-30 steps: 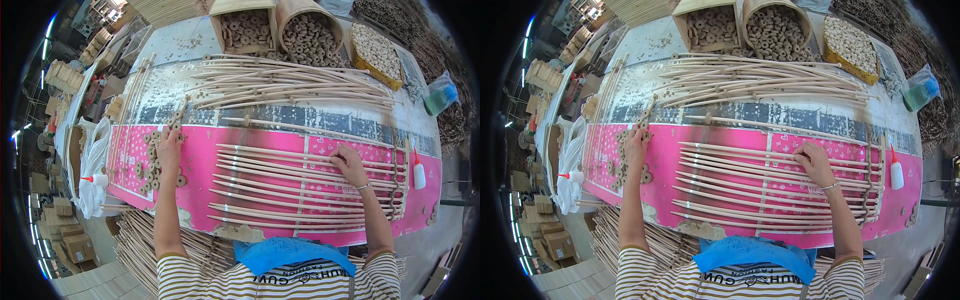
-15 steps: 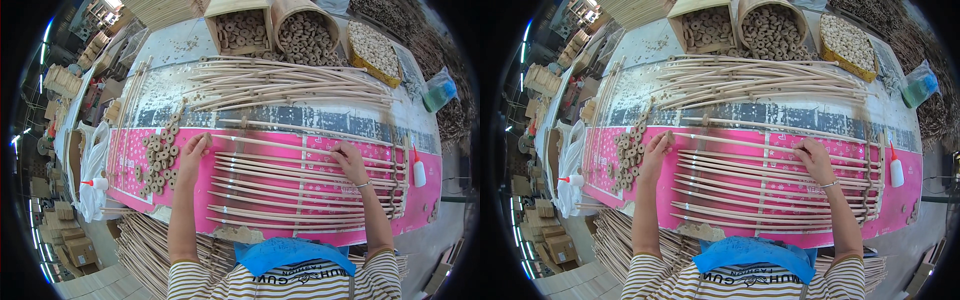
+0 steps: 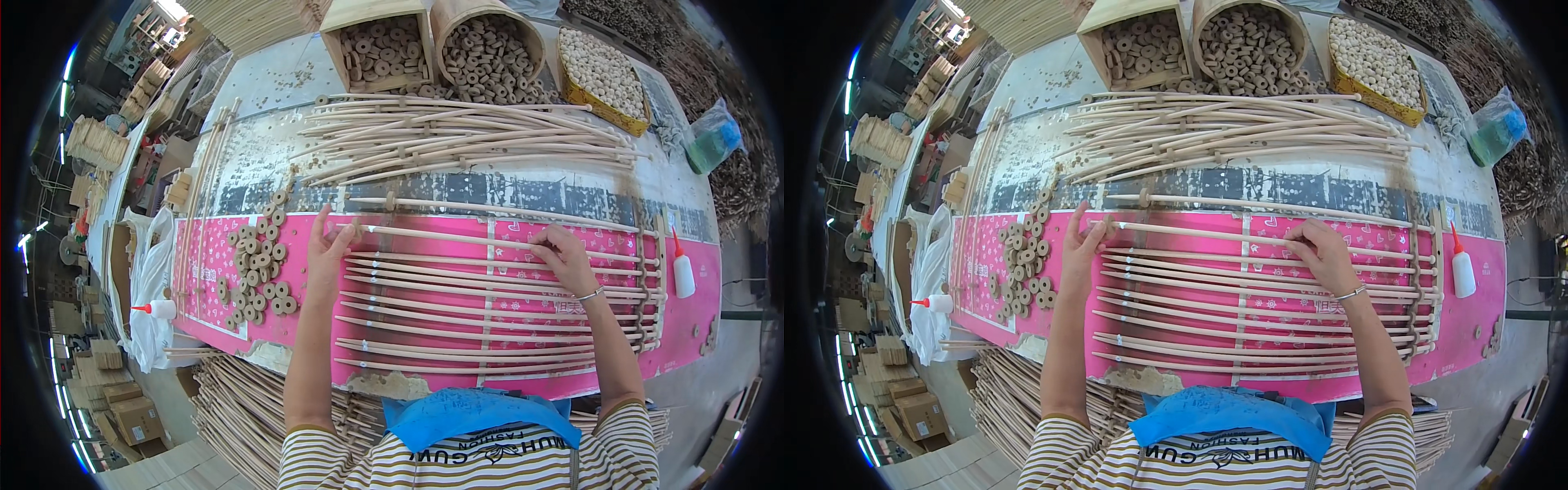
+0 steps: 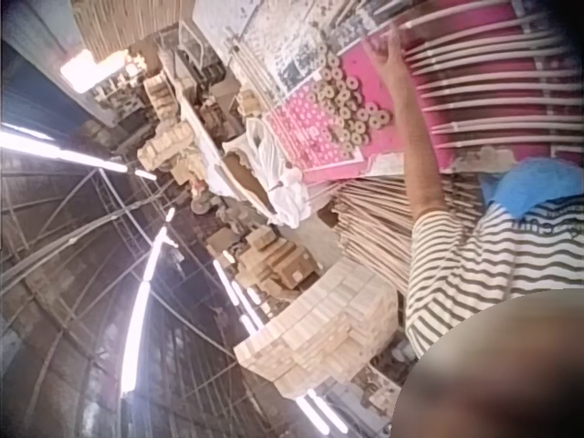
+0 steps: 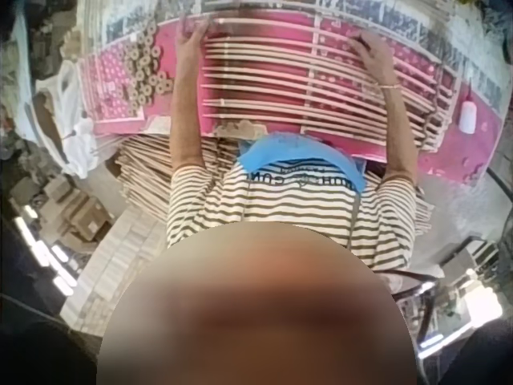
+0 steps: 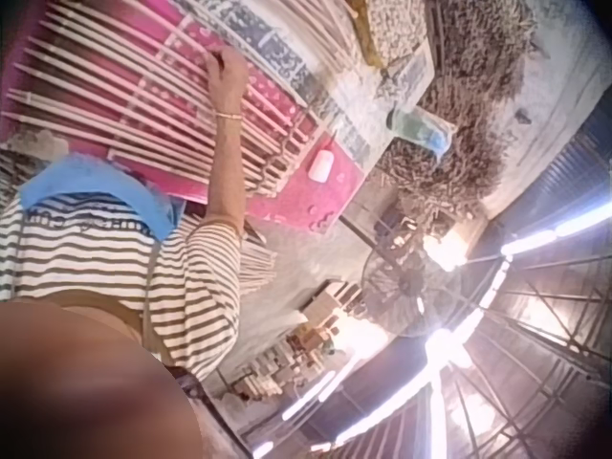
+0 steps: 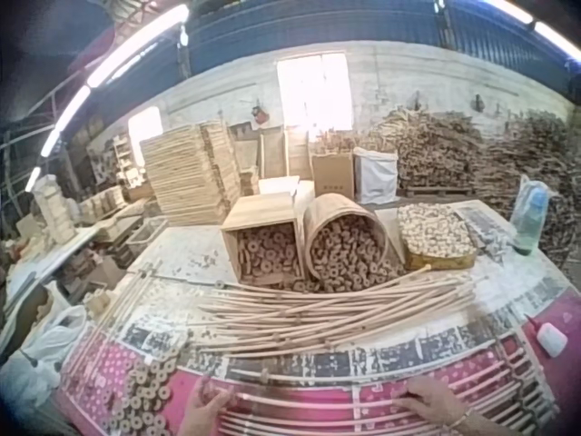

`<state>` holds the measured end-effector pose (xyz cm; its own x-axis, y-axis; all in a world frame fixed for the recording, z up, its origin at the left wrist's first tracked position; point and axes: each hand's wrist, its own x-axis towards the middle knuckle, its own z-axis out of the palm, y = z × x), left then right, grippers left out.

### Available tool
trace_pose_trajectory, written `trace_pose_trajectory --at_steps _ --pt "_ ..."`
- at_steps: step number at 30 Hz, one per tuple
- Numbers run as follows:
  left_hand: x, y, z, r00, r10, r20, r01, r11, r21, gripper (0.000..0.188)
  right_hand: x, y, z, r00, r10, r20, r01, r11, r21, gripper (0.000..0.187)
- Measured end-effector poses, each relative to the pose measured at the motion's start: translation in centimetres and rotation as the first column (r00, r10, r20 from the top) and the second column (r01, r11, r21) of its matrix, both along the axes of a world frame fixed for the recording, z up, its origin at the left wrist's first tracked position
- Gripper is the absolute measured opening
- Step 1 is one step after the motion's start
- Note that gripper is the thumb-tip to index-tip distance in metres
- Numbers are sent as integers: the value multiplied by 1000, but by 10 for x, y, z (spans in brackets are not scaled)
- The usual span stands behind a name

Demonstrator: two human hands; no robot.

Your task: Applying glue and assembling wooden rods with circular connectors to form a lattice structure.

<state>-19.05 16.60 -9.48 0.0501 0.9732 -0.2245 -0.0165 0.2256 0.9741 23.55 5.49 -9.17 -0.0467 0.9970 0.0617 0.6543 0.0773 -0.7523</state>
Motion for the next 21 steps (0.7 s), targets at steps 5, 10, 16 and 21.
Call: trace_pose_trajectory --at_steps 5,10,16,21 --pt "13 2 -6 998 19 55 -27 988 151 92 -3 0 2 998 -29 -50 30 999 22 20" --pt "22 2 -1 999 32 0 -32 990 141 93 -3 2 -1 999 -34 -3 34 998 46 22" --pt "27 -1 2 999 12 -47 -4 988 156 94 -7 3 -1 995 -66 -75 70 996 51 14" --pt "34 5 -9 1000 -11 -16 14 985 174 91 4 4 -6 981 -58 183 10 968 252 12"
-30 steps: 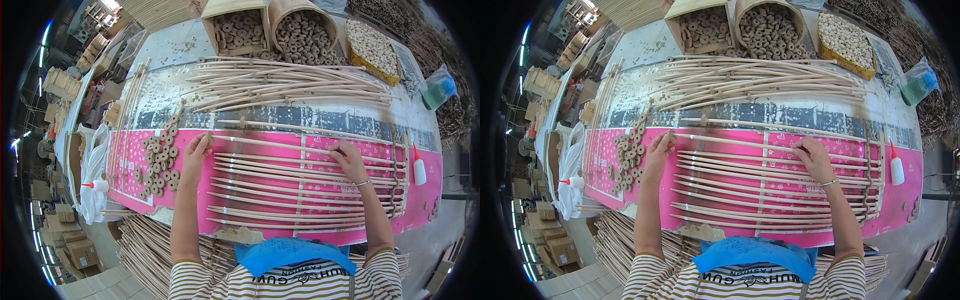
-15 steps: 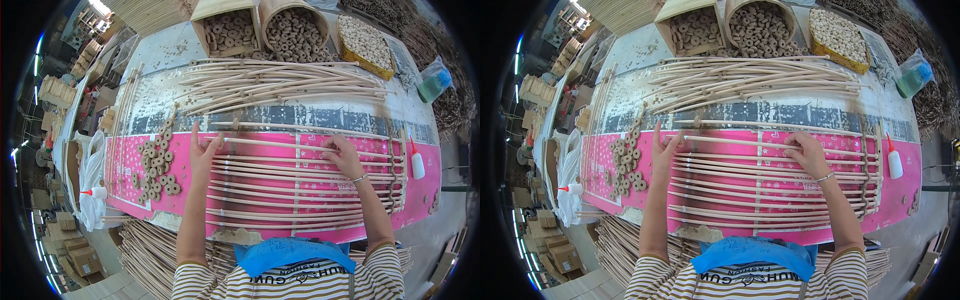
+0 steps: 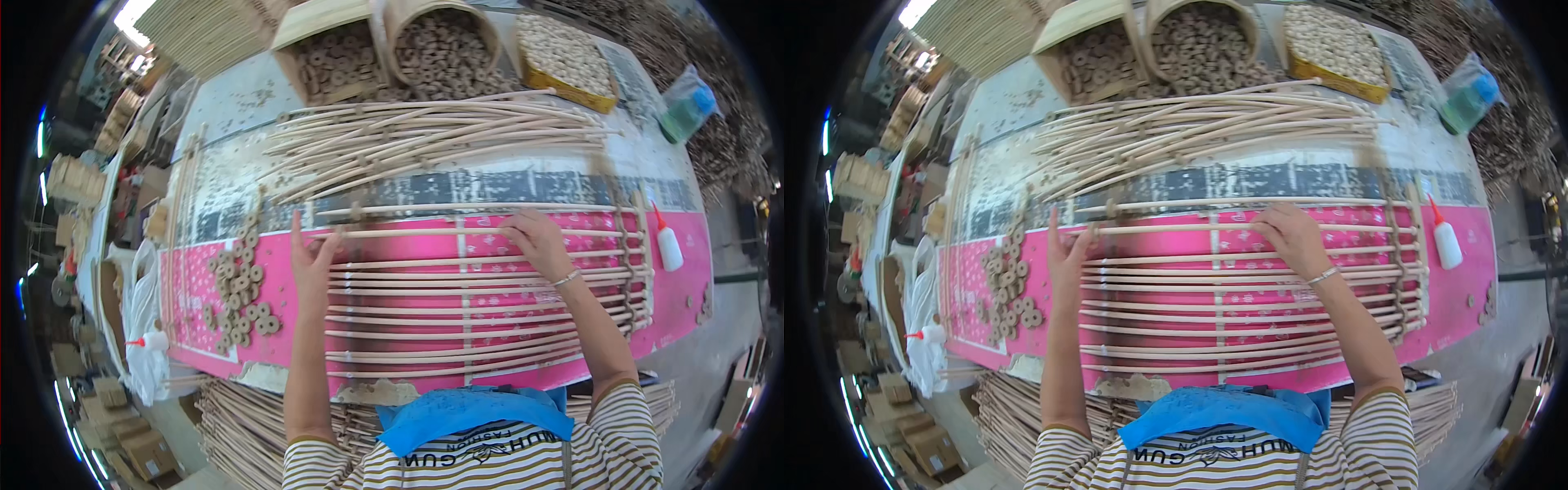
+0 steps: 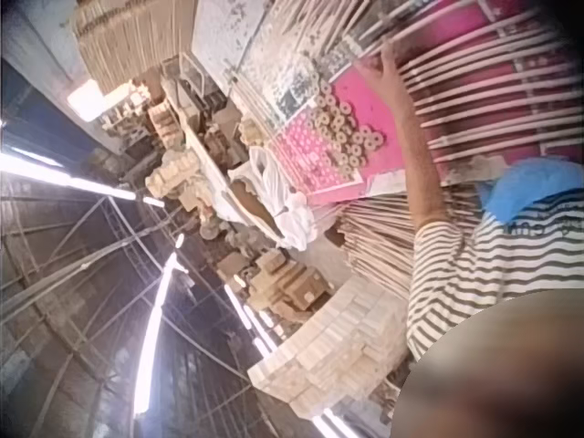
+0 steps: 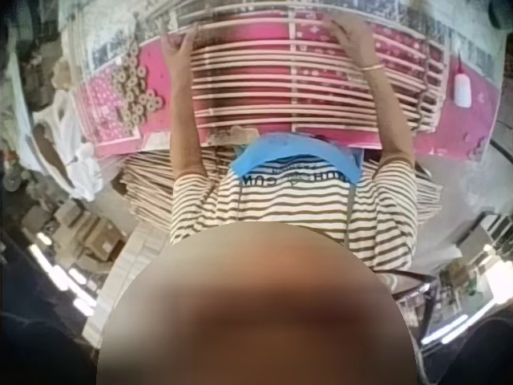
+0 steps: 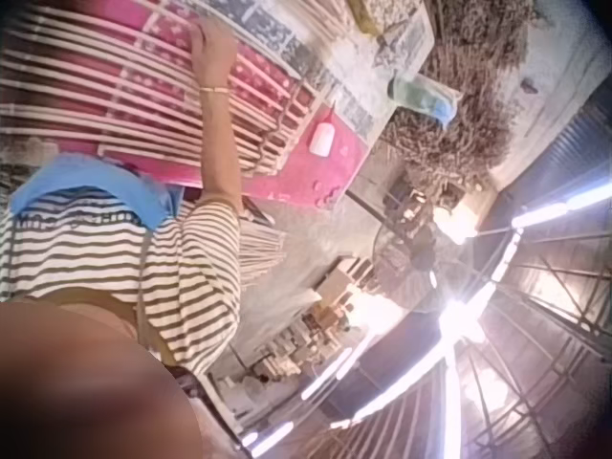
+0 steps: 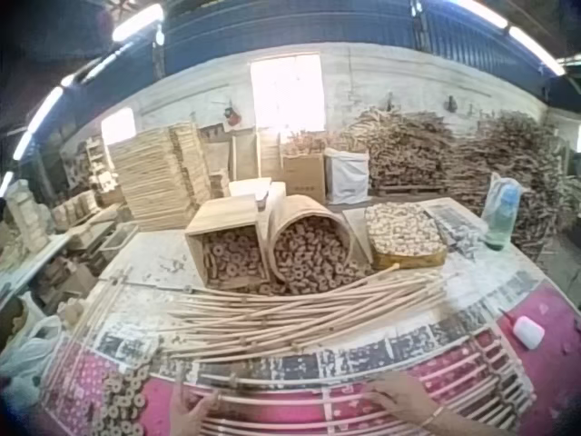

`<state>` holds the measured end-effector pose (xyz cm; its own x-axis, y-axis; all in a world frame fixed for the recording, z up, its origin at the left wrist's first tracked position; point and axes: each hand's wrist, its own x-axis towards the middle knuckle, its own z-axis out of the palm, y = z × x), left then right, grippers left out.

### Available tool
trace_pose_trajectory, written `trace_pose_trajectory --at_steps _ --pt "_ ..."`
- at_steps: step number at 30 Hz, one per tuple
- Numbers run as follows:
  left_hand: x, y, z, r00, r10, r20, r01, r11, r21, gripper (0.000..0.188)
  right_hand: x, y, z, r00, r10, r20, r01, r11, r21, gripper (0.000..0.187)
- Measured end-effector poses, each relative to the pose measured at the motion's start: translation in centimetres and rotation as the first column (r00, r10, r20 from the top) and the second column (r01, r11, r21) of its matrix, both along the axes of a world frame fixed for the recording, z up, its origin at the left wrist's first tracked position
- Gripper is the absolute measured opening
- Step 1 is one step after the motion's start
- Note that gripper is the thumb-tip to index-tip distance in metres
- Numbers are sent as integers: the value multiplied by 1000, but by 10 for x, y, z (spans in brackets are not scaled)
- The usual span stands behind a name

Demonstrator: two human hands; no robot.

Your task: Applying glue and assembling wooden rods with circular connectors to form a lattice structure.

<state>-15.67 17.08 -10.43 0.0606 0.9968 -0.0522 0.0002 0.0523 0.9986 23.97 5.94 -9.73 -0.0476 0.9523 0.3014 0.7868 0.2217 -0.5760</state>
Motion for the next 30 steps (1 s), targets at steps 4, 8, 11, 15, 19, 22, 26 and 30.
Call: trace_pose_trajectory --at_steps 4,8,11,15,19,22,26,30 --pt "-12 -4 6 998 33 -50 -36 998 -58 88 -11 9 -8 999 -18 -50 16 999 -49 17" --pt "-7 -5 9 999 12 -46 -13 1000 -22 83 -10 11 -2 999 -31 -26 30 999 -43 17" --pt "5 -5 13 999 -3 -49 2 999 -33 82 -2 8 -9 999 -54 6 54 998 9 15" --pt "10 -8 17 997 -23 -74 20 999 -33 74 -1 7 -12 999 -44 22 43 999 29 16" --pt "-17 -6 19 973 -69 -222 53 995 -80 64 -5 11 -19 1000 -12 -15 13 998 54 16" --pt "-19 -7 32 540 156 -827 260 903 340 55 -3 15 -25 997 17 -72 -9 994 108 18" --pt "-14 1 22 529 168 -832 411 807 424 49 -1 13 -20 999 0 -51 2 999 46 16" --pt "-19 0 21 484 177 -857 421 812 405 45 -8 15 -18 996 21 -88 -18 999 34 16"
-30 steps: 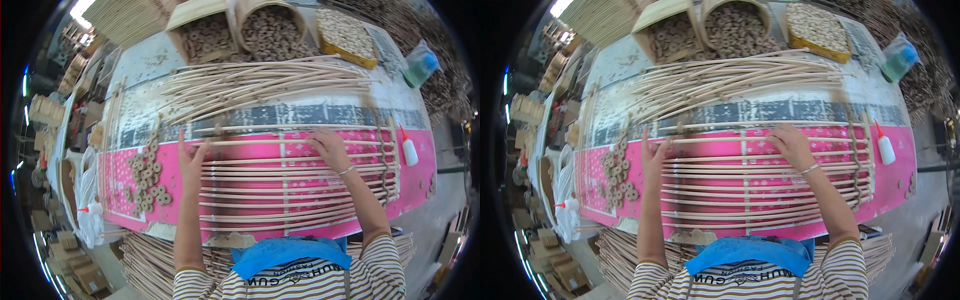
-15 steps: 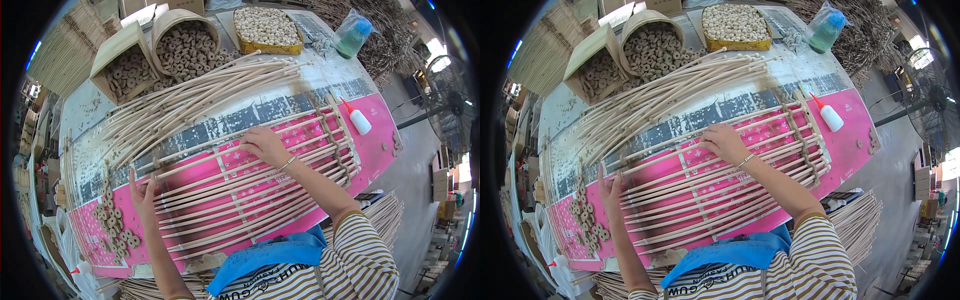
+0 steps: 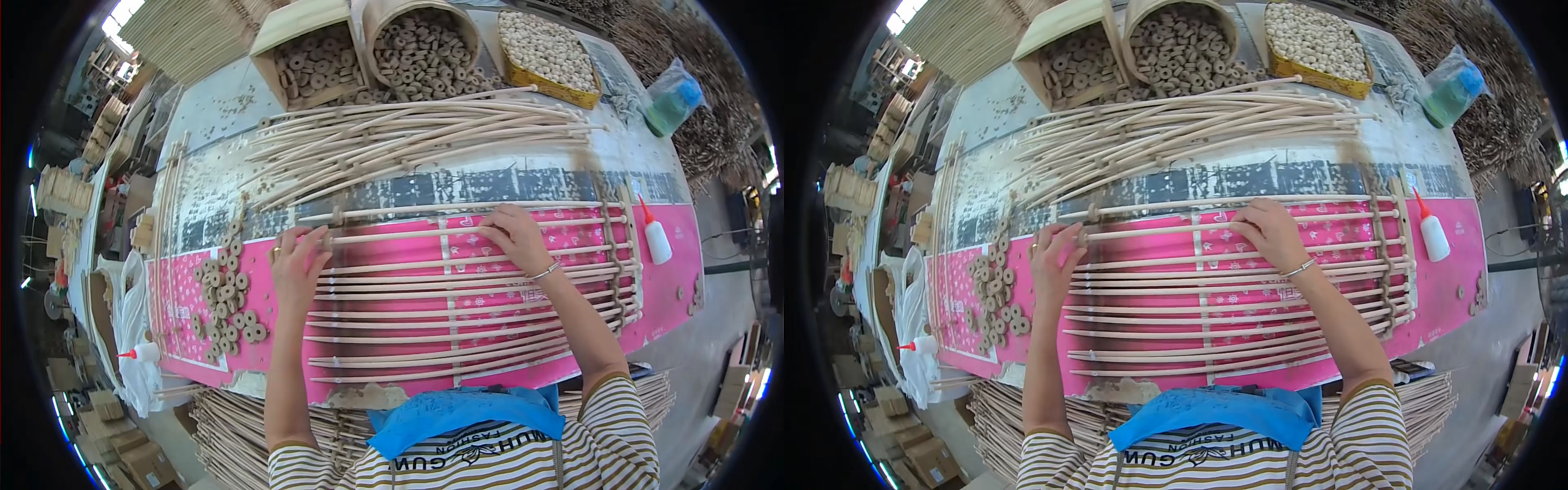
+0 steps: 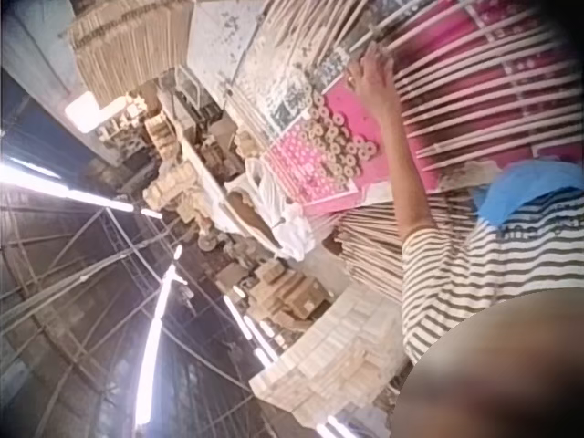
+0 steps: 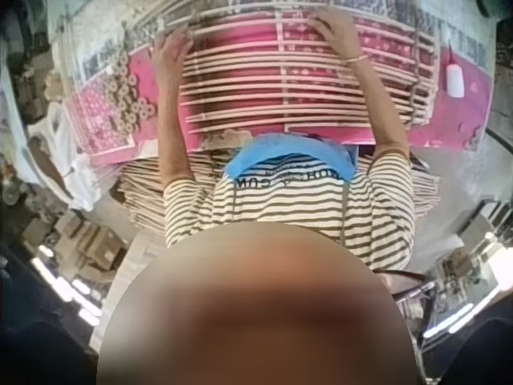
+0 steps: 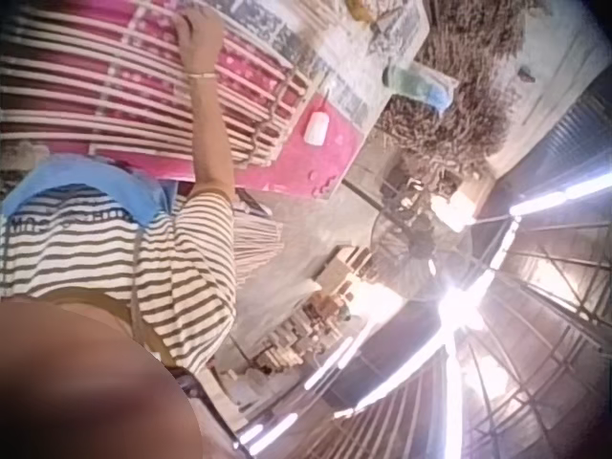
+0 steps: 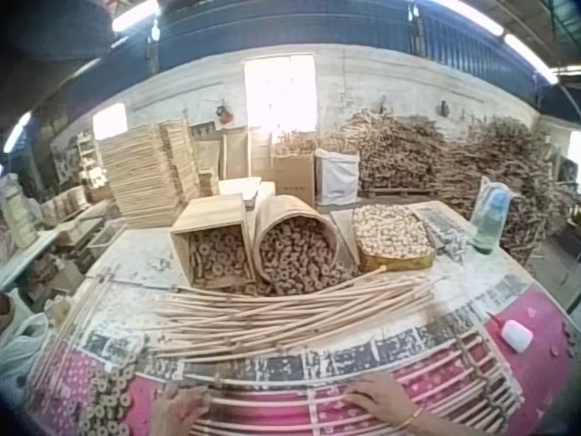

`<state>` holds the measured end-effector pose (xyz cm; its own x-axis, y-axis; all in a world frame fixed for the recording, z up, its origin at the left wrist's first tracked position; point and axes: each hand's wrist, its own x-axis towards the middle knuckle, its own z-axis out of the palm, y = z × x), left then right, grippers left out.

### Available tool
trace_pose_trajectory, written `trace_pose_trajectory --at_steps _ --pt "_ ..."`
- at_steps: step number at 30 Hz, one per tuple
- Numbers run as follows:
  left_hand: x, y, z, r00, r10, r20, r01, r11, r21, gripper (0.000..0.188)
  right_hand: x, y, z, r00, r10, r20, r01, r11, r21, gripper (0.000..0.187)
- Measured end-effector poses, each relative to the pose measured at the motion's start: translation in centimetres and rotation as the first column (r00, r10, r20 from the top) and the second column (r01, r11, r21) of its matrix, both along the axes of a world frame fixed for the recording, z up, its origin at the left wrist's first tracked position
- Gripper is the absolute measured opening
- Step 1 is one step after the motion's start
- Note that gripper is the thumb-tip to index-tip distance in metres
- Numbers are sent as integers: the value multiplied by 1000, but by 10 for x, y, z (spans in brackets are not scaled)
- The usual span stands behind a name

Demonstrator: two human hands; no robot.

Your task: Applying glue and assembling wooden rods with circular connectors to form a lattice structure.

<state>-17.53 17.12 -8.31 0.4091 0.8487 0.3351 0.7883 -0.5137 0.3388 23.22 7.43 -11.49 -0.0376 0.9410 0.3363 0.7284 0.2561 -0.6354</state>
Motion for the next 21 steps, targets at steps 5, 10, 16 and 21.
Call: trace_pose_trajectory --at_steps 5,10,16,21 --pt "6 4 -6 999 -6 44 7 1000 -19 42 -4 -2 6 998 -55 -20 55 998 4 16" --pt "9 9 -12 999 -10 48 12 999 -30 42 -1 -1 11 995 -78 65 81 996 -44 15" --pt "11 10 -19 998 -24 61 24 1000 -6 43 1 2 6 978 -89 186 87 996 18 13" --pt "11 9 -24 998 13 55 -11 1000 -24 43 -2 1 6 977 -93 190 93 996 12 14"
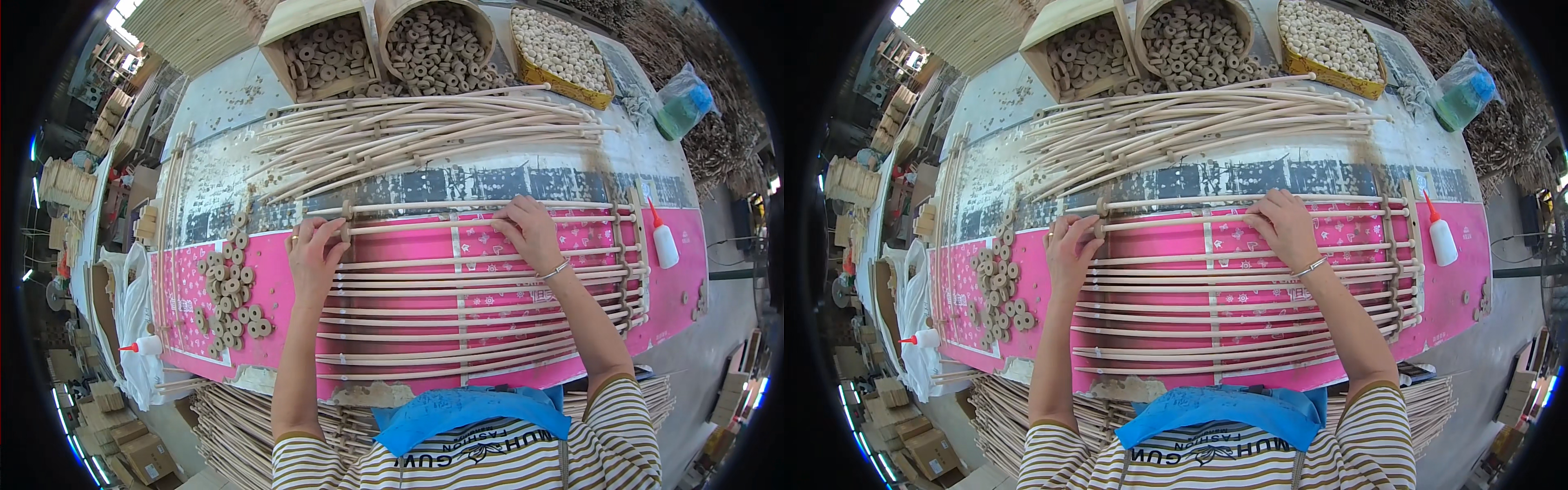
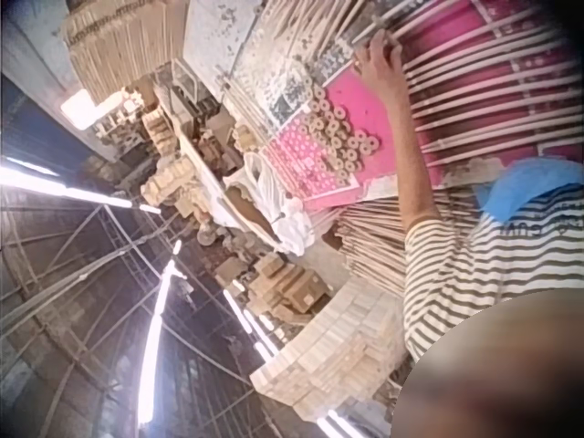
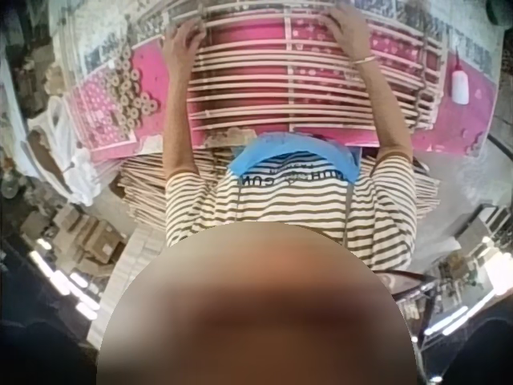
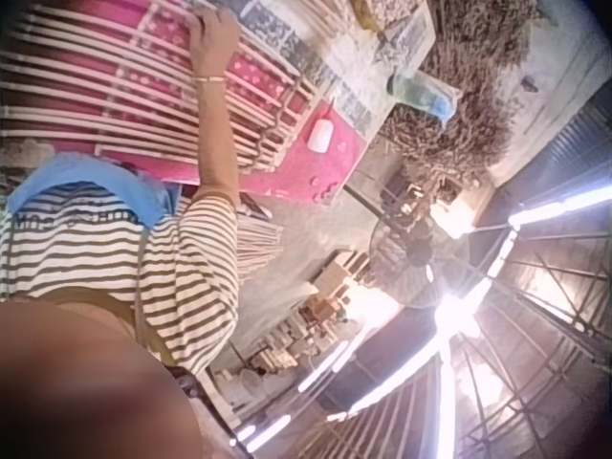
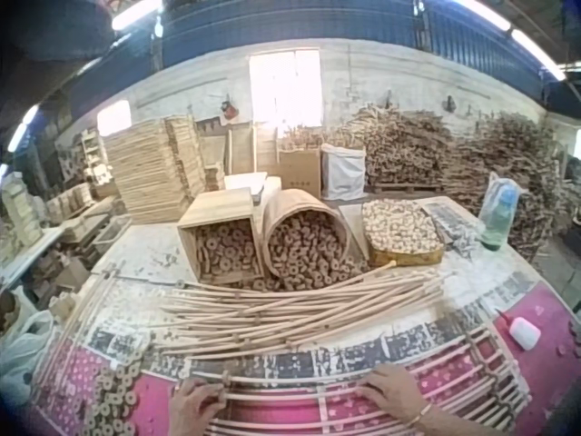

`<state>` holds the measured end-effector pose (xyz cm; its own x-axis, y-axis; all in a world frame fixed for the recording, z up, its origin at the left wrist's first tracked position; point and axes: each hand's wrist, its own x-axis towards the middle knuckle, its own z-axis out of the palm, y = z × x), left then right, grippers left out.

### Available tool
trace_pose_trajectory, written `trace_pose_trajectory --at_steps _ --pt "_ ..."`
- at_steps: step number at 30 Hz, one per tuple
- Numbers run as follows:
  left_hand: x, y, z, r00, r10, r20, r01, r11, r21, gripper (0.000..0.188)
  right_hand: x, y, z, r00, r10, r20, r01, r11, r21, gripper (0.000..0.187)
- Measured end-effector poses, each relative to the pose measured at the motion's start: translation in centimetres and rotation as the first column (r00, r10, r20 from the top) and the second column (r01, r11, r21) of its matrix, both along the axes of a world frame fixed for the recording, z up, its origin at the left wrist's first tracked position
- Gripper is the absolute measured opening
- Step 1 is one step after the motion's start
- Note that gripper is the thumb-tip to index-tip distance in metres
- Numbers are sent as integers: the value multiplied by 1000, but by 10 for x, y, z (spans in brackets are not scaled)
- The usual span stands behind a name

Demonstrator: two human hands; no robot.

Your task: Applying glue and assembling wooden rods with circular connectors to form a lattice structure.

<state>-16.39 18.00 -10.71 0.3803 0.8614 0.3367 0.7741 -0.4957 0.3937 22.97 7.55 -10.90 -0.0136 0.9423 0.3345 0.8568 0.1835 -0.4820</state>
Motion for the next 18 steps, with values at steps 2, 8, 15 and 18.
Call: trace_pose_trajectory --at_steps 2,8,15,18 --pt "4 1 1 1000 -11 0 11 1000 2 44 1 -1 2 1000 -18 5 18 1000 1 15" --pt "-12 9 -17 996 -7 87 16 994 -105 46 2 4 -15 998 24 -65 -21 999 44 18" --pt "5 0 4 1000 -20 -9 20 999 -26 46 2 -1 -16 992 -9 -123 19 997 78 16" --pt "9 -1 7 999 -15 -43 14 999 -33 47 4 -3 -17 989 -28 -142 31 999 16 18"
